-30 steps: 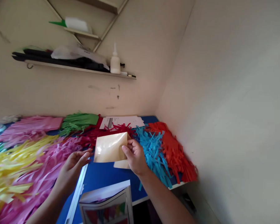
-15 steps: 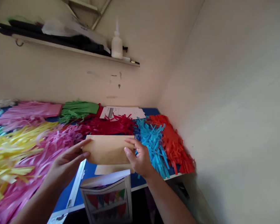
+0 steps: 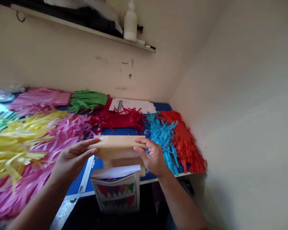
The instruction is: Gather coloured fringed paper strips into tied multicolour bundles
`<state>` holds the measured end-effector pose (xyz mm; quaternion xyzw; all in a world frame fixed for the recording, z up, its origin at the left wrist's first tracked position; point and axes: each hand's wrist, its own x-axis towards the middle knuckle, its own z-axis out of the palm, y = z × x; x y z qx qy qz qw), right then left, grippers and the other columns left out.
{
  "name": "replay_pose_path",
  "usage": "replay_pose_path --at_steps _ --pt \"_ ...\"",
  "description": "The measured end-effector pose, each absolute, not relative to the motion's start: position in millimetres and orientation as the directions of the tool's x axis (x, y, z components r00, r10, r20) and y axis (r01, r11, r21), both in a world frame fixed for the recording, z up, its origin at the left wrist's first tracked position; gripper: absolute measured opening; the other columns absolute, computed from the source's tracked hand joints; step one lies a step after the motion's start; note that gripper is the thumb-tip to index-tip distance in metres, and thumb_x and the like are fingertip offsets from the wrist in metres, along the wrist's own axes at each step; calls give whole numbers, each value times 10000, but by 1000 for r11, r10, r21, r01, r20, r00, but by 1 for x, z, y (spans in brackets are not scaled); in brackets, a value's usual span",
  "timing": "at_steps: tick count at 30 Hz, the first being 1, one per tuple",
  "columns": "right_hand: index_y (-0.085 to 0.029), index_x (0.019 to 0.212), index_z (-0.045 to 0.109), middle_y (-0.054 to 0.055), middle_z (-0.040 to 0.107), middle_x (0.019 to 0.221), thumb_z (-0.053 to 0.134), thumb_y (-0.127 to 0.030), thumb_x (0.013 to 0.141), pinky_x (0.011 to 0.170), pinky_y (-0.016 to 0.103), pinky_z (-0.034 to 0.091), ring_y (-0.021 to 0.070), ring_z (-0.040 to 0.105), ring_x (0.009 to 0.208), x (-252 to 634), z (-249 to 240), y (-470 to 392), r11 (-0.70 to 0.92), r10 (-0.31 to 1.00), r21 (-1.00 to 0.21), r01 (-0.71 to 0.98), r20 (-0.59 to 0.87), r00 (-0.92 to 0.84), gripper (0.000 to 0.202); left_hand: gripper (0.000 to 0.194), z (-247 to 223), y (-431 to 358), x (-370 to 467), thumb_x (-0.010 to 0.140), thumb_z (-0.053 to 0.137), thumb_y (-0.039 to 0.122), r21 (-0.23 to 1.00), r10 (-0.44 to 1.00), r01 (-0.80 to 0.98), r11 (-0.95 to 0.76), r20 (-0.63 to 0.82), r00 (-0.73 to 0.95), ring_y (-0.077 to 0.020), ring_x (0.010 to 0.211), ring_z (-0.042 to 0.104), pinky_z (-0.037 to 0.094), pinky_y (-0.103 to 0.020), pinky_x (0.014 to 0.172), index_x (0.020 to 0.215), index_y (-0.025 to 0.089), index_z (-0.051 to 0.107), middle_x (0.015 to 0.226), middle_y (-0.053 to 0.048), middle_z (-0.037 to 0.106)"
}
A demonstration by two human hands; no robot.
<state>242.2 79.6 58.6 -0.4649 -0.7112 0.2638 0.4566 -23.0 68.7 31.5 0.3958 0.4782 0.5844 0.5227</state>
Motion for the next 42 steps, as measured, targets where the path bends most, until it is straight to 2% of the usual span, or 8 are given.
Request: replay_pose_path --at_steps 10,15,20,26,29,35,39,42 --pt "-300 995 752 28 756 891 649 -332 900 801 363 553 210 696 842 244 62 81 578 800 -625 525 560 -214 143 243 29 64 -21 615 838 402 991 954 -4 -135 129 -271 -201 803 688 564 -326 778 791 244 781 828 -39 758" --pt "-322 834 787 32 648 846 722 -356 836 858 398 495 210 611 869 246 67 86 536 809 -655 533 579 -102 73 111 36 64 -24 624 829 343 956 917 89 -278 292 -271 -215 983 640 537 -321 818 694 285 765 1009 -32 700" --pt "-249 759 750 29 702 851 723 -365 819 791 339 529 189 658 832 244 65 93 346 935 -915 206 319 -152 133 275 42 74 -29 458 891 391 986 984 -162 42 -69 -166 -202 706 661 547 -339 704 643 248 747 691 -23 729" --pt "-238 749 734 23 722 812 703 -331 831 763 318 535 175 659 787 234 65 95 423 906 -863 277 406 -121 127 373 48 85 -11 476 860 416 942 979 -304 140 -178 -100 -127 570 575 452 -234 500 761 206 742 660 -8 659" --pt "-245 762 735 25 725 815 697 -326 842 764 325 537 177 667 789 233 66 93 471 882 -836 282 447 -148 120 396 48 84 -8 483 859 435 956 981 -228 186 -194 -13 -143 611 593 449 -230 500 778 187 768 741 -38 667" --pt "-251 801 731 25 730 876 663 -317 879 796 338 501 183 673 837 231 64 100 524 850 -762 379 491 -188 123 237 45 79 -14 728 711 445 974 985 158 -163 169 -20 -137 600 551 410 -235 480 701 217 769 674 -25 606" --pt "-292 998 732 13 735 1064 703 -332 856 1045 448 292 211 643 1006 209 77 106 658 746 -463 594 505 -434 150 179 53 77 -6 806 650 394 741 870 513 -432 493 20 -150 631 578 455 -279 601 820 281 788 648 -6 627" --pt "-292 894 741 -22 756 935 651 -327 905 1025 447 242 185 633 919 198 87 111 764 644 -343 546 439 -626 97 198 59 73 -6 830 627 414 614 807 595 -518 582 101 -158 624 584 461 -304 629 830 305 792 633 -7 639"
